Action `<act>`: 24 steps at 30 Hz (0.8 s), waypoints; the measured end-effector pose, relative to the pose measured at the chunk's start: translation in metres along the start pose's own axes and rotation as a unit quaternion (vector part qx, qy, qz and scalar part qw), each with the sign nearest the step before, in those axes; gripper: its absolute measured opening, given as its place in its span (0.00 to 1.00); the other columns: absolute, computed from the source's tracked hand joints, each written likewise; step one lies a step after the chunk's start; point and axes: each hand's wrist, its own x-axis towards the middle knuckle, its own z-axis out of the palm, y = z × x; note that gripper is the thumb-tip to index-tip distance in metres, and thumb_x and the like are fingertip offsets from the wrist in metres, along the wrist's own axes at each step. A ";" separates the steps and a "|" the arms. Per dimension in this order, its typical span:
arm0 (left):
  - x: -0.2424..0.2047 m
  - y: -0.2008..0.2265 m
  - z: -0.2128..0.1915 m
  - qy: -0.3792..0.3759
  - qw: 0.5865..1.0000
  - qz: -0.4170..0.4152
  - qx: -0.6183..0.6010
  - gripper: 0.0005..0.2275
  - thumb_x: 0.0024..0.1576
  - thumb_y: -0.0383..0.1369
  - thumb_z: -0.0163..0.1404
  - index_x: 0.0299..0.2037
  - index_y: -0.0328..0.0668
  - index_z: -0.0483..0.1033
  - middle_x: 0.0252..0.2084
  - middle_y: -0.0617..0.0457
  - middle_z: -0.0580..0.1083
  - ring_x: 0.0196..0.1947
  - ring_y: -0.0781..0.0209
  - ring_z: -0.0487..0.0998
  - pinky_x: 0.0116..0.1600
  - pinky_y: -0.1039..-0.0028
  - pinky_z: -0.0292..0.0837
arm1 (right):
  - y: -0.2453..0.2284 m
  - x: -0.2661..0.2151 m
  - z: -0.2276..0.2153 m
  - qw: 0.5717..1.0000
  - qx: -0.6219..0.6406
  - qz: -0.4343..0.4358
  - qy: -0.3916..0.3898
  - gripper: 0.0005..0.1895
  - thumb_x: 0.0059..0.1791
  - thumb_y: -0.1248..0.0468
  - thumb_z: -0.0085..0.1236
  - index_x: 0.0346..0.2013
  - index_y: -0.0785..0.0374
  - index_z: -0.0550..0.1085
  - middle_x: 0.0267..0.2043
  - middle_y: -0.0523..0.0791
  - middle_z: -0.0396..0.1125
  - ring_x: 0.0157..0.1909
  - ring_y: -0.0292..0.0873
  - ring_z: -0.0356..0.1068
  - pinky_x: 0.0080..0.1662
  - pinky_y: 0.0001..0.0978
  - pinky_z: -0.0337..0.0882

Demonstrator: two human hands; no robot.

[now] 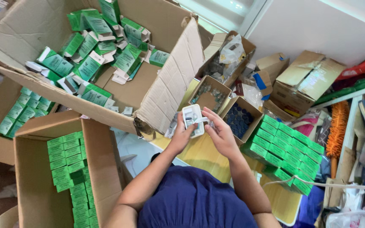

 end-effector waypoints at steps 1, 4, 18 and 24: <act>0.001 -0.003 0.001 -0.005 1.000 -0.008 -0.011 0.26 0.61 0.27 0.48 0.69 0.42 0.51 0.61 0.47 0.68 0.61 0.60 0.71 0.63 0.68 0.69 | -0.001 0.000 0.003 0.998 -0.061 -0.011 0.010 0.24 0.53 0.73 0.51 0.66 0.65 0.68 0.74 0.52 0.59 0.75 0.49 0.59 0.69 0.37 0.59; -0.007 -0.007 0.009 -0.031 0.979 -0.073 -0.185 0.26 0.61 0.31 0.43 0.70 0.45 0.50 0.62 0.47 0.66 0.60 0.57 0.72 0.60 0.64 0.73 | -0.003 0.001 0.012 0.993 -0.119 -0.025 0.006 0.27 0.52 0.73 0.53 0.67 0.62 0.67 0.75 0.52 0.57 0.75 0.52 0.59 0.68 0.36 0.60; -0.009 0.019 0.021 0.003 0.961 -0.098 -0.258 0.22 0.68 0.42 0.37 0.71 0.53 0.50 0.64 0.45 0.66 0.61 0.55 0.72 0.56 0.68 0.78 | 0.026 0.023 0.039 0.994 -0.074 -0.013 0.075 0.37 0.50 0.71 0.53 0.73 0.63 0.52 0.71 0.54 0.47 0.66 0.51 0.58 0.64 0.42 0.61; 0.015 0.075 0.010 -0.095 0.962 -0.236 0.097 0.33 0.62 0.50 0.37 0.74 0.54 0.35 0.74 0.48 0.45 0.69 0.49 0.62 0.48 0.53 0.83 | 0.052 0.036 0.017 0.938 0.323 0.125 0.003 0.23 0.56 0.67 0.52 0.65 0.68 0.62 0.55 0.49 0.67 0.56 0.41 0.69 0.55 0.33 0.71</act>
